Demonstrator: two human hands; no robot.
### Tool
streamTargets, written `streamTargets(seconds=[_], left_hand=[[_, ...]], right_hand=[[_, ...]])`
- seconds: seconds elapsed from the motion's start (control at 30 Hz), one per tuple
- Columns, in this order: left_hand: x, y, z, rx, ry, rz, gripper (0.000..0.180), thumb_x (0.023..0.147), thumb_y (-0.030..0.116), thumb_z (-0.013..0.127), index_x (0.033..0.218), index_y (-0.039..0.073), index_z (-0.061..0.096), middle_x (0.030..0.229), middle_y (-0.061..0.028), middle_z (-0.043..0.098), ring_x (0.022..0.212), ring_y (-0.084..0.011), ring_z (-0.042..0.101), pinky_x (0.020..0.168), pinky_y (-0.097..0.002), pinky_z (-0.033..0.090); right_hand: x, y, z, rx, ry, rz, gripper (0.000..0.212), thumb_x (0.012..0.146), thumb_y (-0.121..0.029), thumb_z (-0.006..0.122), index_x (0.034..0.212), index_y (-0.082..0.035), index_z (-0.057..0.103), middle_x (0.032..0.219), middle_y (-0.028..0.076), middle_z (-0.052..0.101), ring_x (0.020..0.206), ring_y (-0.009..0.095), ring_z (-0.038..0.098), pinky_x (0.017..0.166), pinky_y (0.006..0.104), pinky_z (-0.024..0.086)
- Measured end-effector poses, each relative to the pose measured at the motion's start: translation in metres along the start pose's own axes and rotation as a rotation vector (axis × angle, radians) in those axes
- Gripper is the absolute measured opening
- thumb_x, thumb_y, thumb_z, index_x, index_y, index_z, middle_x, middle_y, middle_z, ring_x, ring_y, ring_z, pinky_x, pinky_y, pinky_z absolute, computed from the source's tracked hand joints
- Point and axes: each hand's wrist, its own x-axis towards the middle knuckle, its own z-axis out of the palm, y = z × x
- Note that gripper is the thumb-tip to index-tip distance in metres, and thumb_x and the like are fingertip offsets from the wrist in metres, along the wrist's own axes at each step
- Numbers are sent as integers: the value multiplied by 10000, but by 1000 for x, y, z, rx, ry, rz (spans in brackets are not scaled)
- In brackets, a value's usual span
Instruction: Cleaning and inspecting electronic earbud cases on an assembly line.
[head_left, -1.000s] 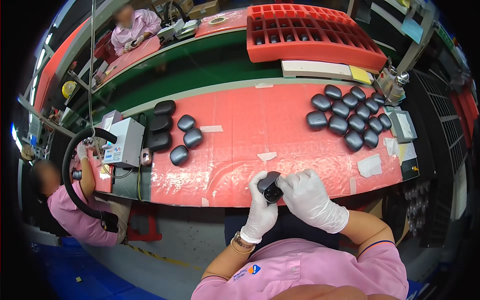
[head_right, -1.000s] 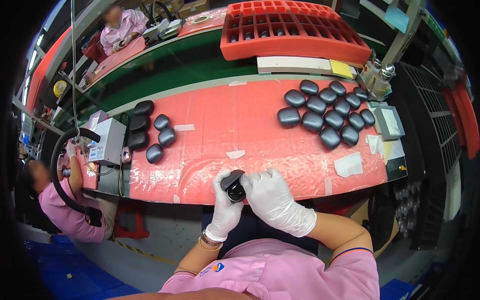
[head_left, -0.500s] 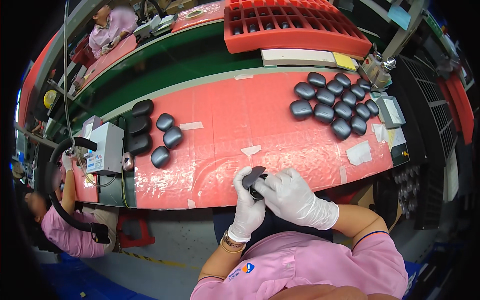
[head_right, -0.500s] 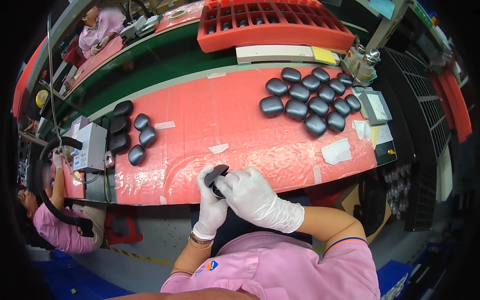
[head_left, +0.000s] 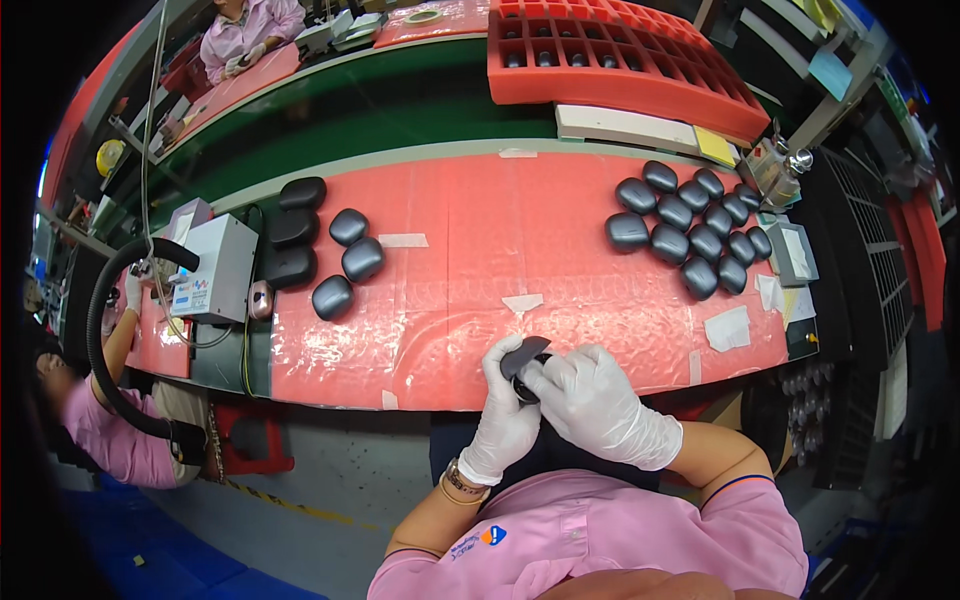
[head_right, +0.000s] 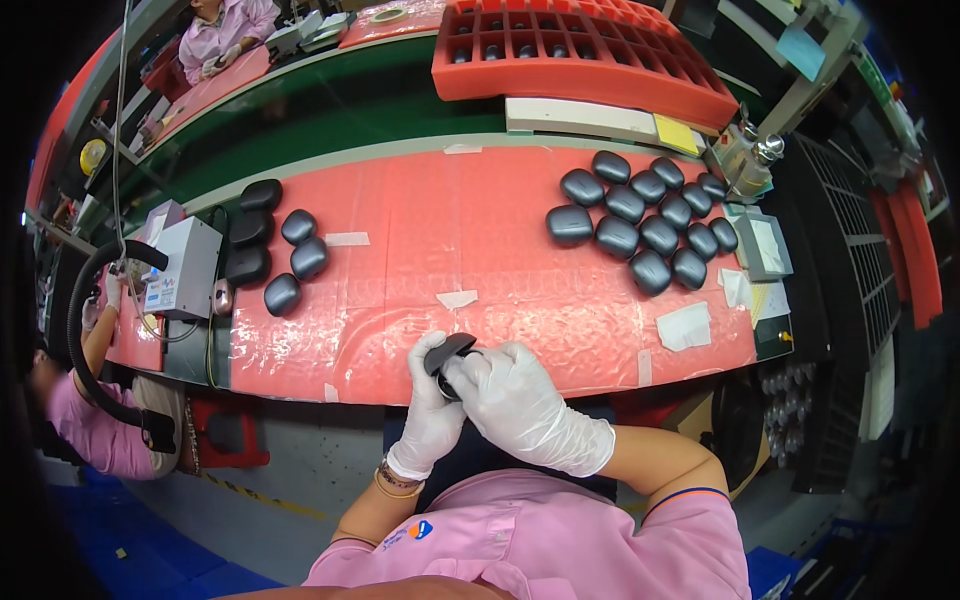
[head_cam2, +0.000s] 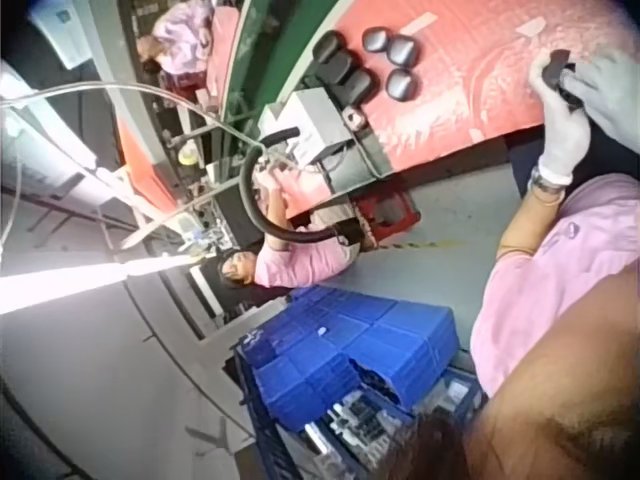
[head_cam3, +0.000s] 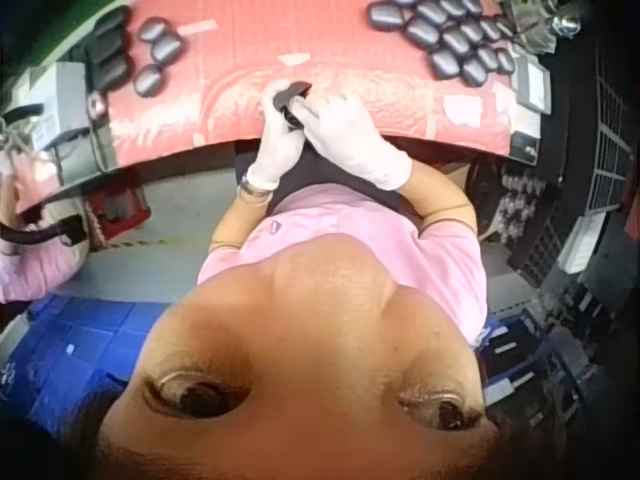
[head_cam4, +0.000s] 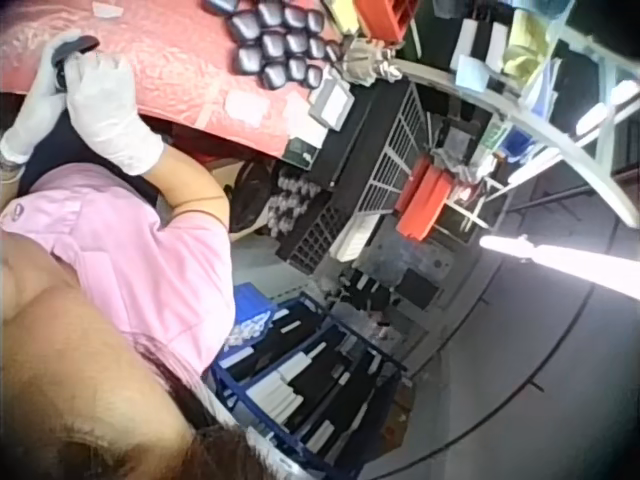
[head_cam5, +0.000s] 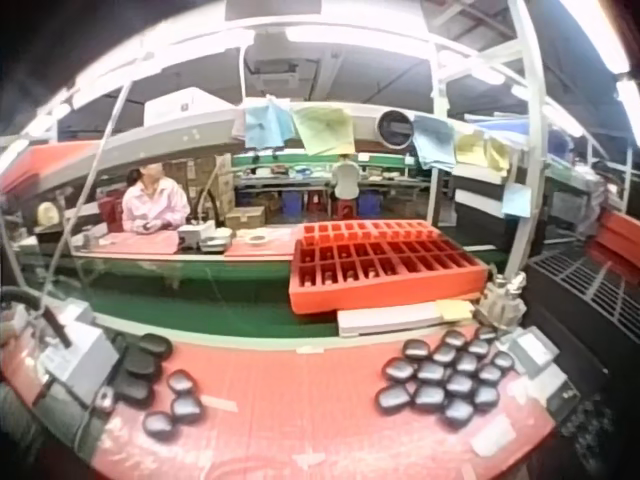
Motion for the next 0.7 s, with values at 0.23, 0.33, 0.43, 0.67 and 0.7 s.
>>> streamTargets(seconds=[0.23,0.33,0.43,0.67,0.7], left_hand=[[2,6,0,-3,5,-20,800,740,-203,551,1371,111,170,1253,-118,424,1155,-199,459,970,-331,416],[2,5,-3,-31,1,-24,793,745,-204,544,1370,108,170,1254,-118,421,1157,-196,454,975,-330,412],[2,6,-4,-18,-6,-16,775,758,-200,542,1367,106,173,1255,-117,415,1156,-188,449,974,-326,411],[1,-1,-1,-26,-23,19,741,772,-222,486,1359,104,173,1244,-105,410,1148,-176,452,965,-318,413],[1,-1,-2,-25,-26,18,741,772,-222,486,1359,104,173,1244,-105,410,1148,-176,452,965,-318,413]], right_hand=[[2,-1,-1,13,39,5,466,656,-72,650,1115,-13,589,820,59,490,743,216,517,726,360,411],[3,-1,1,49,54,-5,464,656,-69,655,1114,-20,596,818,57,486,735,213,512,719,362,406],[2,1,3,-1,68,-2,463,657,-74,657,1114,-24,601,808,54,477,724,209,505,716,361,404],[6,-2,-4,-168,21,15,387,685,-119,609,1053,-1,582,807,61,514,705,203,506,696,339,414],[6,-2,-4,-167,22,19,387,685,-119,609,1053,-1,582,807,61,514,705,203,506,696,339,414]])
